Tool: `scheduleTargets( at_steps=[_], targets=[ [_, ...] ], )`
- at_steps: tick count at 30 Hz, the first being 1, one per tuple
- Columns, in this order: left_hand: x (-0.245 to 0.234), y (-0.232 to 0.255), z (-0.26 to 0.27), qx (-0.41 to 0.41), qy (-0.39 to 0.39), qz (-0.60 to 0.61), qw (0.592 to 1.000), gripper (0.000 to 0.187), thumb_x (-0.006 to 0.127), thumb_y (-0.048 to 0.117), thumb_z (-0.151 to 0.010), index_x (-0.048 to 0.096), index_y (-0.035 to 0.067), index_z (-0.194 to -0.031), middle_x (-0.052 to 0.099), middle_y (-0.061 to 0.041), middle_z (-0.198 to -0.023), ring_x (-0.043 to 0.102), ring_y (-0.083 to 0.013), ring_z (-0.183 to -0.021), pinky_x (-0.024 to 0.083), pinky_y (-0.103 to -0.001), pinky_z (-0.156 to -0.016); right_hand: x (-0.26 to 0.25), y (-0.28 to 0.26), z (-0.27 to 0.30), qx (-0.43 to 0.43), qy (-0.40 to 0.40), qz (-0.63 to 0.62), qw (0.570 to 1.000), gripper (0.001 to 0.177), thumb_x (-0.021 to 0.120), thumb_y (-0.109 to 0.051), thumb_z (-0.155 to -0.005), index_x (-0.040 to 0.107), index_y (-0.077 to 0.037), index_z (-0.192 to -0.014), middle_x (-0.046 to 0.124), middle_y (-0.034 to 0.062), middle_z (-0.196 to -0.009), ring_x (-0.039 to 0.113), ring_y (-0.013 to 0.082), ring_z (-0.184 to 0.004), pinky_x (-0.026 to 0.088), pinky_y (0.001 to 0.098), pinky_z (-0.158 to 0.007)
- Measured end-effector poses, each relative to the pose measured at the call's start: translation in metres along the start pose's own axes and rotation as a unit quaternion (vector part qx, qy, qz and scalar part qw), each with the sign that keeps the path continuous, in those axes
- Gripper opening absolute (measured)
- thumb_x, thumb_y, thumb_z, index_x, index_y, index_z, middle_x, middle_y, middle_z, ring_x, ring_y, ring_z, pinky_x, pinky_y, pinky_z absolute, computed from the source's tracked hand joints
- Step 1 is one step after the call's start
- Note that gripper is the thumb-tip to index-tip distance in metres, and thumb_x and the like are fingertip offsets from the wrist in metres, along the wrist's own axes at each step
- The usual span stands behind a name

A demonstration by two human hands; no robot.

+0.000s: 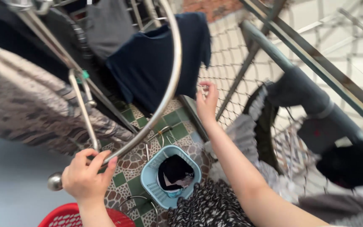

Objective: Hanging clothes on a rack for drying.

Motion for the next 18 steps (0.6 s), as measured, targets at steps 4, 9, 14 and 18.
scheduleTargets(
  at_steps=[4, 9, 14, 18],
  targets=[
    [-0.005, 0.009, -0.004, 0.01, -0.009, -0.025, 1.0, 0.022, 0.078, 0.044, -0.089, 0.08, 0.025, -0.102, 0.059, 0.006, -0.105, 0.058, -0.0181, -0.082, 0.043, -0.039, -0.077, -0.088, -0.054, 0.043, -0.062, -0.036, 0.111, 0.991, 0.026, 0.067, -0.008, -0.089, 0.06, -0.008, -0.114, 0.056, 0.0116, -0.125, 0.053, 0.0301, -0.12, 0.039, 0.0429, -0.107],
    [-0.005, 0.016, -0.012, -0.009, -0.026, -0.01, 1.0, 0.022, 0.08, 0.042, -0.089, 0.078, 0.023, -0.101, 0.058, 0.003, -0.107, 0.059, -0.0194, -0.092, 0.045, -0.039, -0.084, -0.191, -0.116, 0.077, -0.008, -0.025, 0.396, 0.918, 0.046, 0.074, -0.022, -0.087, 0.058, -0.006, -0.127, 0.046, 0.0205, -0.141, 0.039, 0.0397, -0.132, 0.032, 0.0528, -0.109],
    [-0.025, 0.053, -0.038, 0.064, 0.029, 0.002, 0.998, 0.013, 0.078, 0.031, -0.084, 0.077, 0.02, -0.09, 0.058, 0.0, -0.102, 0.059, -0.0231, -0.096, 0.046, -0.046, -0.095, -0.275, -0.067, 0.102, 0.04, 0.027, 0.516, 0.856, 0.066, 0.075, -0.027, -0.085, 0.051, 0.002, -0.139, 0.048, 0.027, -0.138, 0.047, 0.0461, -0.124, 0.039, 0.0544, -0.101],
    [-0.005, 0.076, -0.049, 0.094, -0.026, 0.079, 0.992, 0.015, 0.076, 0.028, -0.089, 0.075, 0.014, -0.096, 0.058, -0.003, -0.104, 0.059, -0.0254, -0.096, 0.048, -0.043, -0.088, -0.305, -0.009, 0.098, 0.083, 0.035, 0.433, 0.897, 0.033, 0.066, -0.019, -0.096, 0.067, -0.001, -0.124, 0.066, 0.024, -0.099, 0.064, 0.0413, -0.09, 0.051, 0.0481, -0.081]
  ],
)
Point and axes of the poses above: each hand's wrist, its own z-axis away from the middle knuckle, its own x-axis out of the palm, y = z × x, the point moved 10 cm from there along -z, towards the middle knuckle
